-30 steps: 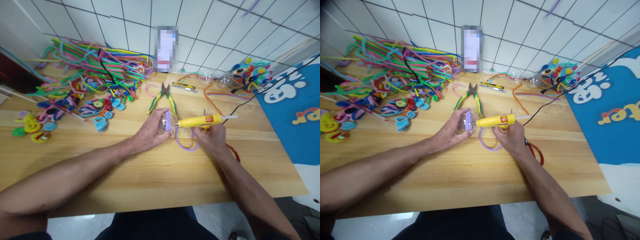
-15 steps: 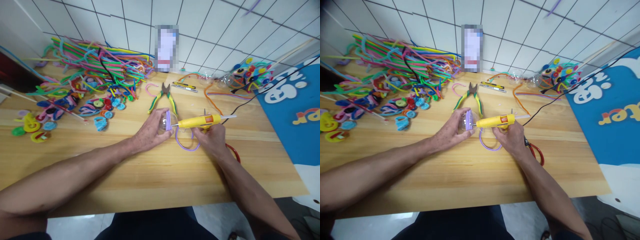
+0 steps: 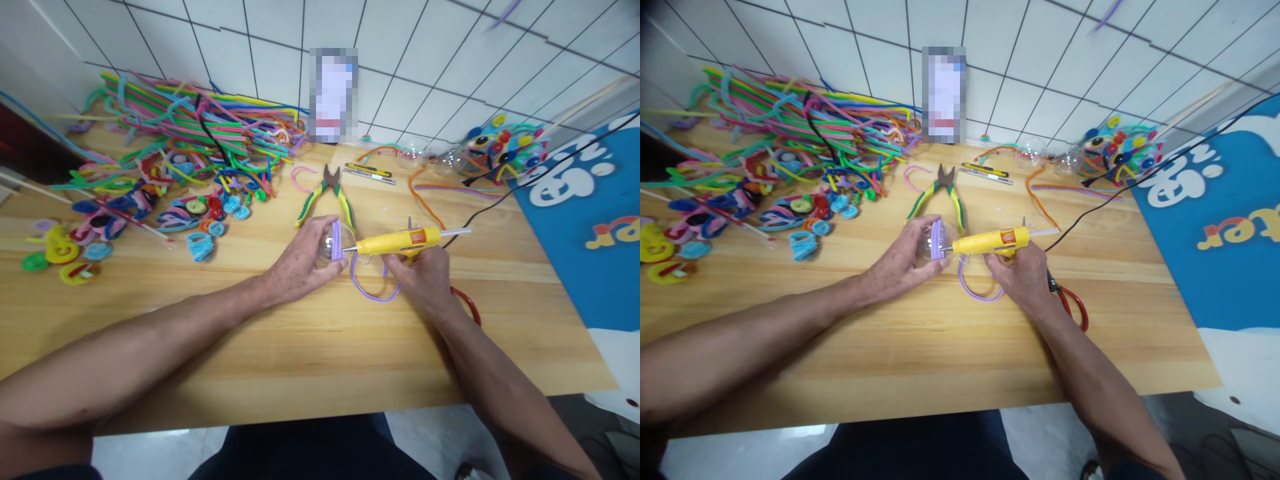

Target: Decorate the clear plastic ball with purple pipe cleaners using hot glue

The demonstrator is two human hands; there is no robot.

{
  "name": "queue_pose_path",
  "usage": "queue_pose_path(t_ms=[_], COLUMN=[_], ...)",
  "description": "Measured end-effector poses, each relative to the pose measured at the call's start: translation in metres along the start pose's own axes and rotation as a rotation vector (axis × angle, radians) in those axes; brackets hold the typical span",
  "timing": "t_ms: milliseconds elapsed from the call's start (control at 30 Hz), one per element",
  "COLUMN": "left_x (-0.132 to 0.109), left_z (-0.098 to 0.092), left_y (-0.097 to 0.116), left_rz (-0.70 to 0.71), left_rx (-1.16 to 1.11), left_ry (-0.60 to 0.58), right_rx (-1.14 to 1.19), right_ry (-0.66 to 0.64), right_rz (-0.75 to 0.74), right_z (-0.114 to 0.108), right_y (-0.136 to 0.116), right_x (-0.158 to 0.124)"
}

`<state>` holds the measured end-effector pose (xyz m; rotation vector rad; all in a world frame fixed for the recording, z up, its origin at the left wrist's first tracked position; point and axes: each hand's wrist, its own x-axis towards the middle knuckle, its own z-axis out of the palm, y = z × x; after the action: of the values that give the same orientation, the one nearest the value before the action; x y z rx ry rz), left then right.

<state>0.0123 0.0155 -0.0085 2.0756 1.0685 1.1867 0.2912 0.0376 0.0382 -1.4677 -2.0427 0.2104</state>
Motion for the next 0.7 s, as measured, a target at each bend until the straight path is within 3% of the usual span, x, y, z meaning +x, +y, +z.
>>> queue_pose_path(t_ms=[700], left_x=[0.0001], left_z=[0.0006], left_y=[-0.0028], left_rz=[0.038], left_rx=[0.001], left_ry=[0.011], right_rx=[-0.005], right_ry=[0.023], right_rz=[-0.042], right_z=[0.0018], right_y=[0.0035], right_x=[-0.0013])
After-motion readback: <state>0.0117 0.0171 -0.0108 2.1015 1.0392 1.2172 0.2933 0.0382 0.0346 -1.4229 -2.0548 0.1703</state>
